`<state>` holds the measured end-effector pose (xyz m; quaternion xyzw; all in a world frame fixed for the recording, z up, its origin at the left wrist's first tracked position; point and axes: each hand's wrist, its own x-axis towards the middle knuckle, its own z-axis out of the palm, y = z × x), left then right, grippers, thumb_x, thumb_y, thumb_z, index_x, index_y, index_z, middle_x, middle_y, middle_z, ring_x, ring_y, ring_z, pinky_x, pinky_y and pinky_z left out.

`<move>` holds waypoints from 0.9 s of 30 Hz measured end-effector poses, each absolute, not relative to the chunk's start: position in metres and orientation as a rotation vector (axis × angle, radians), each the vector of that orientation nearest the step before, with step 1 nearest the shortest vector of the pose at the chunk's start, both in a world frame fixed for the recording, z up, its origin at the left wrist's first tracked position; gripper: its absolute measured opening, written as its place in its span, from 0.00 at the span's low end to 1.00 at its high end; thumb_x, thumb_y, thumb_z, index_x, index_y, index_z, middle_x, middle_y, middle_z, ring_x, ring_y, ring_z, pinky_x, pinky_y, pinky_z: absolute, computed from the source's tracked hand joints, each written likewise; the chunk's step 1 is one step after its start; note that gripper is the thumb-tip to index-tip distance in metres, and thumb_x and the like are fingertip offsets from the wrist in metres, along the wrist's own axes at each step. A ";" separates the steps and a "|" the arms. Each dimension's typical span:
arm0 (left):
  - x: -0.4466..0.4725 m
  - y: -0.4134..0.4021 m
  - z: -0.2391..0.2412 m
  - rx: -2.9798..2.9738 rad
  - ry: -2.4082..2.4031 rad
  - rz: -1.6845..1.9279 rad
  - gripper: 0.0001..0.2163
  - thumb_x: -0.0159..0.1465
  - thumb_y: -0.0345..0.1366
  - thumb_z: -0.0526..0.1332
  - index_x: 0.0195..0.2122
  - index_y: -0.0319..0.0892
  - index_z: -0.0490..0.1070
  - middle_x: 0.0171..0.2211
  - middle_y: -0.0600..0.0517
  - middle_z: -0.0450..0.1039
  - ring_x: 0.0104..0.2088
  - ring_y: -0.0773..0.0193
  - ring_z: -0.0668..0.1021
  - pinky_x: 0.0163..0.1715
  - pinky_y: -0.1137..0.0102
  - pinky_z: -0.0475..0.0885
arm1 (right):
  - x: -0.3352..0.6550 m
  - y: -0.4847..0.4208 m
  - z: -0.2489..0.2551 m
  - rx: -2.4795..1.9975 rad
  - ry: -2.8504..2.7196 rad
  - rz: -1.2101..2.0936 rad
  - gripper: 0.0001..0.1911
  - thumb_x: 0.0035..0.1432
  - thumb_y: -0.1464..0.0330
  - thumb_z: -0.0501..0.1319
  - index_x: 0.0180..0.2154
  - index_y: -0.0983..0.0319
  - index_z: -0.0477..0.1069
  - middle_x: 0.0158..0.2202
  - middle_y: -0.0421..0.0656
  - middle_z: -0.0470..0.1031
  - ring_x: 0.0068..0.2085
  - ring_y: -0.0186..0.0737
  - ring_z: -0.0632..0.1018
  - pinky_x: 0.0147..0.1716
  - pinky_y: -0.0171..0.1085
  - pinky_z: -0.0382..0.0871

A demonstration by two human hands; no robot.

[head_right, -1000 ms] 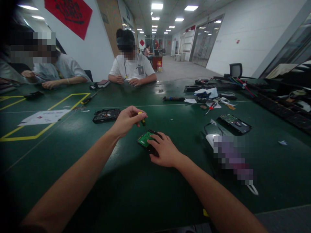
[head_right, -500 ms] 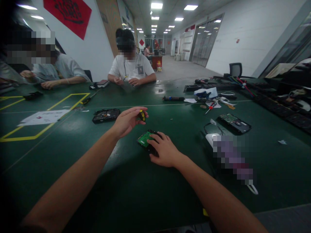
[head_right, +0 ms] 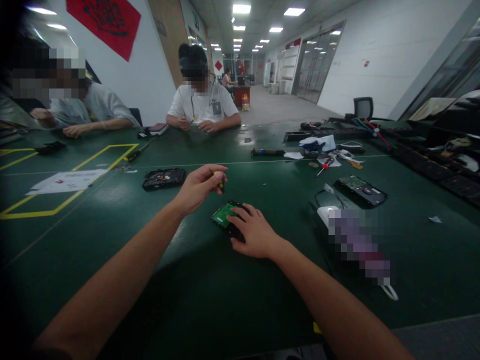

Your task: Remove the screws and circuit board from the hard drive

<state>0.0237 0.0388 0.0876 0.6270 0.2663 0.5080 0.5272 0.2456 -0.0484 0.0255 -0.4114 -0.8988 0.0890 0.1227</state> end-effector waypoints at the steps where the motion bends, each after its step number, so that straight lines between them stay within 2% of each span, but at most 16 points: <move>1: 0.023 0.039 0.088 1.478 0.619 1.196 0.16 0.67 0.45 0.68 0.50 0.41 0.78 0.40 0.48 0.76 0.39 0.63 0.79 0.31 0.72 0.78 | 0.246 -0.048 0.025 -1.201 -2.621 0.260 0.35 0.63 0.54 0.63 0.68 0.56 0.64 0.73 0.49 0.57 0.73 0.67 0.53 0.67 0.66 0.54; 6: 0.020 0.040 0.090 1.384 0.604 1.211 0.15 0.66 0.45 0.69 0.48 0.41 0.80 0.43 0.46 0.77 0.45 0.60 0.78 0.34 0.70 0.80 | 0.245 -0.049 0.026 -1.197 -2.615 0.258 0.35 0.62 0.56 0.64 0.68 0.56 0.64 0.73 0.50 0.58 0.72 0.68 0.54 0.66 0.66 0.56; 11: 0.020 0.043 0.086 1.470 0.756 1.308 0.17 0.61 0.46 0.73 0.42 0.39 0.76 0.38 0.49 0.77 0.36 0.64 0.78 0.29 0.72 0.78 | 0.245 -0.049 0.028 -1.201 -2.622 0.274 0.35 0.62 0.55 0.64 0.68 0.55 0.64 0.73 0.50 0.57 0.73 0.68 0.53 0.66 0.67 0.54; 16: 0.024 0.042 0.085 1.485 0.793 1.367 0.18 0.56 0.42 0.77 0.37 0.40 0.70 0.33 0.54 0.73 0.29 0.69 0.76 0.24 0.75 0.74 | 0.245 -0.049 0.029 -1.214 -2.628 0.286 0.35 0.63 0.54 0.63 0.69 0.55 0.64 0.73 0.49 0.57 0.73 0.68 0.52 0.67 0.67 0.54; 20: 0.022 0.041 0.087 1.570 0.727 1.302 0.16 0.59 0.40 0.75 0.42 0.41 0.72 0.34 0.54 0.73 0.31 0.69 0.76 0.27 0.75 0.75 | 0.245 -0.050 0.029 -1.219 -2.626 0.284 0.35 0.64 0.53 0.63 0.69 0.56 0.64 0.73 0.49 0.57 0.73 0.68 0.52 0.67 0.66 0.54; 27: 0.016 0.042 0.089 1.677 0.637 1.207 0.15 0.69 0.43 0.66 0.52 0.42 0.76 0.43 0.47 0.78 0.42 0.62 0.80 0.34 0.71 0.78 | 0.245 -0.050 0.028 -1.210 -2.630 0.272 0.35 0.63 0.55 0.63 0.68 0.55 0.64 0.73 0.49 0.57 0.73 0.67 0.52 0.67 0.66 0.55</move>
